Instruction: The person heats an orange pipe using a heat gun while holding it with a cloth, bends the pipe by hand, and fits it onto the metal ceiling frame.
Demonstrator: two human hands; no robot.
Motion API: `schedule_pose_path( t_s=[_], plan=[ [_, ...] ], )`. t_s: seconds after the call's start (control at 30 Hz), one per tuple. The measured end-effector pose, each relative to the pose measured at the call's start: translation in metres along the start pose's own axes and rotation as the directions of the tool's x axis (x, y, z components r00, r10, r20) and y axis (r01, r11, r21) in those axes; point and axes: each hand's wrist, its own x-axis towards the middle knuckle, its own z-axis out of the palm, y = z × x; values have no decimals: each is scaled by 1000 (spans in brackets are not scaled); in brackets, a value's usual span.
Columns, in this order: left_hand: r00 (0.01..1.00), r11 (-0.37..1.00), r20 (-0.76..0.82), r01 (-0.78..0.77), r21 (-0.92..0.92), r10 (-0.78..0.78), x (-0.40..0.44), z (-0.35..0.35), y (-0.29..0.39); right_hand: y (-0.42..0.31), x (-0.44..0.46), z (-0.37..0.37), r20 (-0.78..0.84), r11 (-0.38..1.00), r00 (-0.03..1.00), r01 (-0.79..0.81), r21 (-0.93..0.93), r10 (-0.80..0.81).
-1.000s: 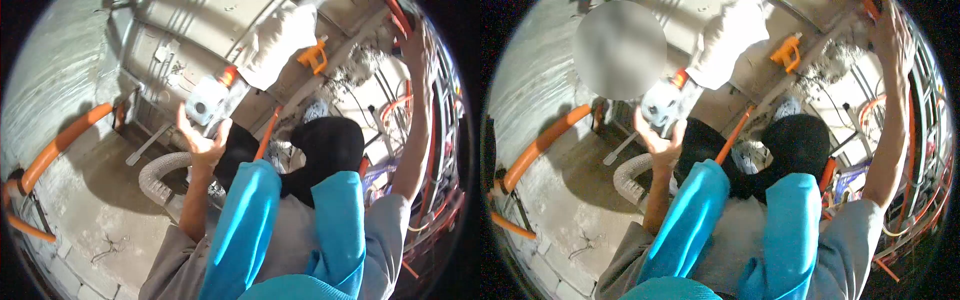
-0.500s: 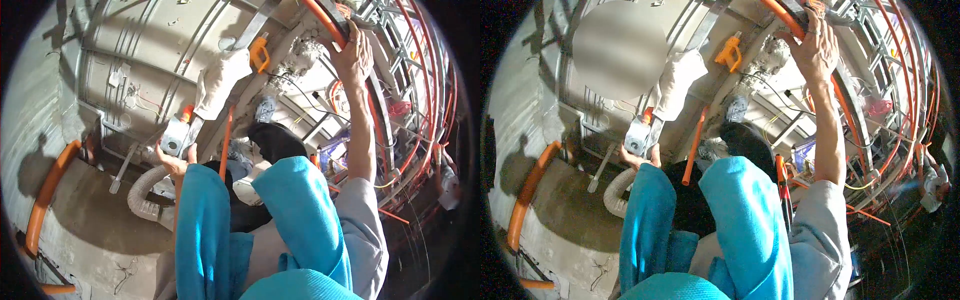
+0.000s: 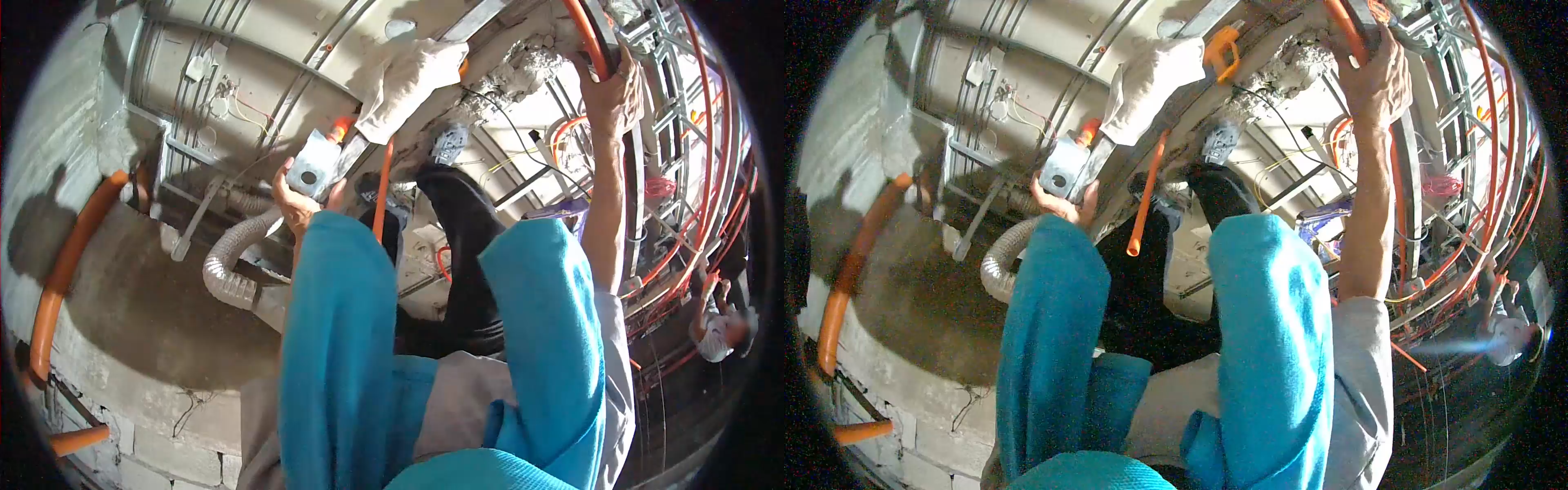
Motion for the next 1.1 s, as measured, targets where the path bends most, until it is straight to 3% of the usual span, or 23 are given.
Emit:
schedule_pose_path(
  t_s=[0.03,0.1,0.13,0.17,0.23,0.3,0.33,0.37,0.4,0.43,0.47,0.5,0.63,0.67,0.73,0.87,0.97,1.03,1.1],
  plan=[
    [1000,1000,5,2,2,-2,-1,-5,6,3,0,2,11,1000,1000,13,-11,-13],
    [995,973,-31,-85,215,94,5,-2,20,-3,-1,-9,1,998,999,34,52,-34],
    [1000,985,-21,16,173,-13,1,-2,16,-6,-3,-12,-155,991,982,120,50,-111],
    [998,988,35,-54,142,50,6,-6,18,-8,-11,-14,-299,978,934,209,21,-193],
    [994,974,45,-110,198,103,10,-7,29,-27,-48,-27,-358,983,924,171,66,-137],
    [999,950,29,-53,309,46,0,-6,26,-49,-97,-23,-189,969,979,113,221,-71],
    [984,887,146,-153,436,98,14,-11,50,-58,-121,-9,54,925,997,34,377,-58],
    [986,867,145,-143,477,83,12,-10,49,-77,-134,-2,355,868,934,-149,474,-34],
    [986,861,149,-136,491,71,8,-10,49,-78,-157,36,339,838,914,4,546,-225],
    [988,866,144,-122,484,58,5,-10,48,-86,-171,71,561,876,791,-71,478,-242],
    [989,871,141,-109,480,46,3,-8,47,-92,-177,105,706,927,628,67,368,-326],
    [989,873,142,-107,476,43,1,-5,47,-88,-200,159,606,878,695,77,473,-387],
    [986,871,167,-106,480,28,8,1,54,-106,-198,301,760,948,579,78,309,-296],
    [984,869,175,-110,483,27,10,0,57,-111,-202,329,759,948,582,73,311,-294],
    [982,870,189,-115,480,26,14,-2,61,-122,-206,375,785,983,594,153,105,-177],
    [976,862,219,-121,492,12,19,-6,67,-128,-227,404,828,969,548,246,-28,-115],
    [973,854,230,-121,506,2,20,-9,74,-127,-242,434,788,954,602,292,-72,-125],
    [972,850,233,-125,511,3,20,-10,77,-128,-254,443,651,972,755,202,-118,-78],
    [971,849,239,-133,512,8,20,-11,82,-131,-244,435,686,961,722,246,-127,-95]
  ],
)
